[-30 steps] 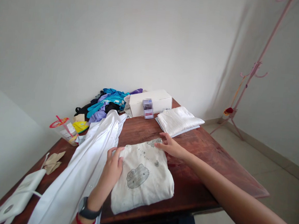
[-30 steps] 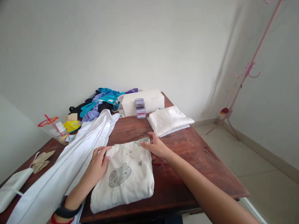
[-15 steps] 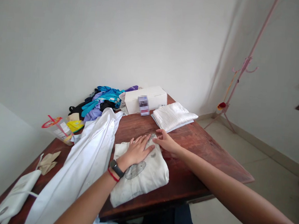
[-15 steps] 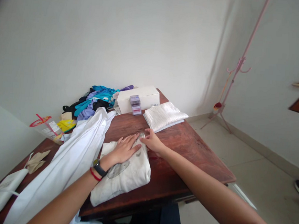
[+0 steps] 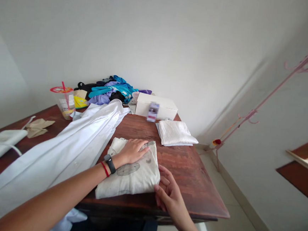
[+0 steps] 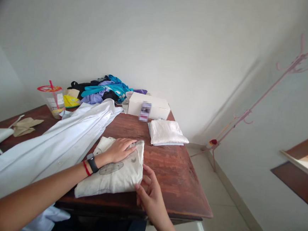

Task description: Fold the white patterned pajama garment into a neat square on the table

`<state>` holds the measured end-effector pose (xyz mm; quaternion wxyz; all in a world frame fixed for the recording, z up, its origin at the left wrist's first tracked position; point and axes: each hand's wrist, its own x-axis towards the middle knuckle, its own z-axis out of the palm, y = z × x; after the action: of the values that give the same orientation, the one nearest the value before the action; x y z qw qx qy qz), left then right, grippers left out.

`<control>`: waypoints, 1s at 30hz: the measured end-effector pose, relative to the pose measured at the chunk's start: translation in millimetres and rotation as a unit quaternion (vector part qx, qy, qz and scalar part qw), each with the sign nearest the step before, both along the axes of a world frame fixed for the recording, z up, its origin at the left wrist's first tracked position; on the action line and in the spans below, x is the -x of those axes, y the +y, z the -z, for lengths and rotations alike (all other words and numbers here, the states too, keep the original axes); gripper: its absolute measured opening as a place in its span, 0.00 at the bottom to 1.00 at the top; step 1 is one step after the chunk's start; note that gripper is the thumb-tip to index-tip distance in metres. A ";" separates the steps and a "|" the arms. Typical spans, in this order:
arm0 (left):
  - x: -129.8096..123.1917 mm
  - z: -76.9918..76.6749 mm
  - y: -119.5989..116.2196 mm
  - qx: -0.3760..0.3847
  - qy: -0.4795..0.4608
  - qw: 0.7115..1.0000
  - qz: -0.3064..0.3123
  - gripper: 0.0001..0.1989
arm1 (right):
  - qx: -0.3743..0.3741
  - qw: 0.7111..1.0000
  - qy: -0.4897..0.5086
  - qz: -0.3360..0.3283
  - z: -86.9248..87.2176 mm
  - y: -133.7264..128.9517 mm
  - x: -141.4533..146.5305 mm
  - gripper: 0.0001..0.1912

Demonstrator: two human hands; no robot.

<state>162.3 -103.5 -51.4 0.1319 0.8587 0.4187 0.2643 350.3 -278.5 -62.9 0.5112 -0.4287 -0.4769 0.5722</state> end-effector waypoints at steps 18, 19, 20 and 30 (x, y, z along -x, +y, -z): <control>7.0 7.2 1.9 -0.008 -0.026 1.000 0.015 0.23 | 0.016 0.996 -0.082 0.019 17.4 -8.9 -8.6 0.23; 7.0 7.9 2.8 -0.007 -0.027 0.999 0.014 0.22 | 0.013 0.993 -0.113 0.013 19.6 -10.7 -8.8 0.25; 6.8 8.3 3.5 -0.006 -0.030 0.999 0.013 0.22 | 0.013 0.990 -0.140 0.007 20.3 -11.8 -9.0 0.28; 21.3 6.3 -32.0 -0.045 -0.014 0.998 -0.050 0.25 | -0.206 0.841 -0.494 0.082 -56.7 25.3 -4.5 0.21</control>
<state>141.0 -135.5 -57.7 0.0856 0.8379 0.4472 0.3009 354.7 -253.2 -6.1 0.3296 -0.5768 -0.7362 0.1294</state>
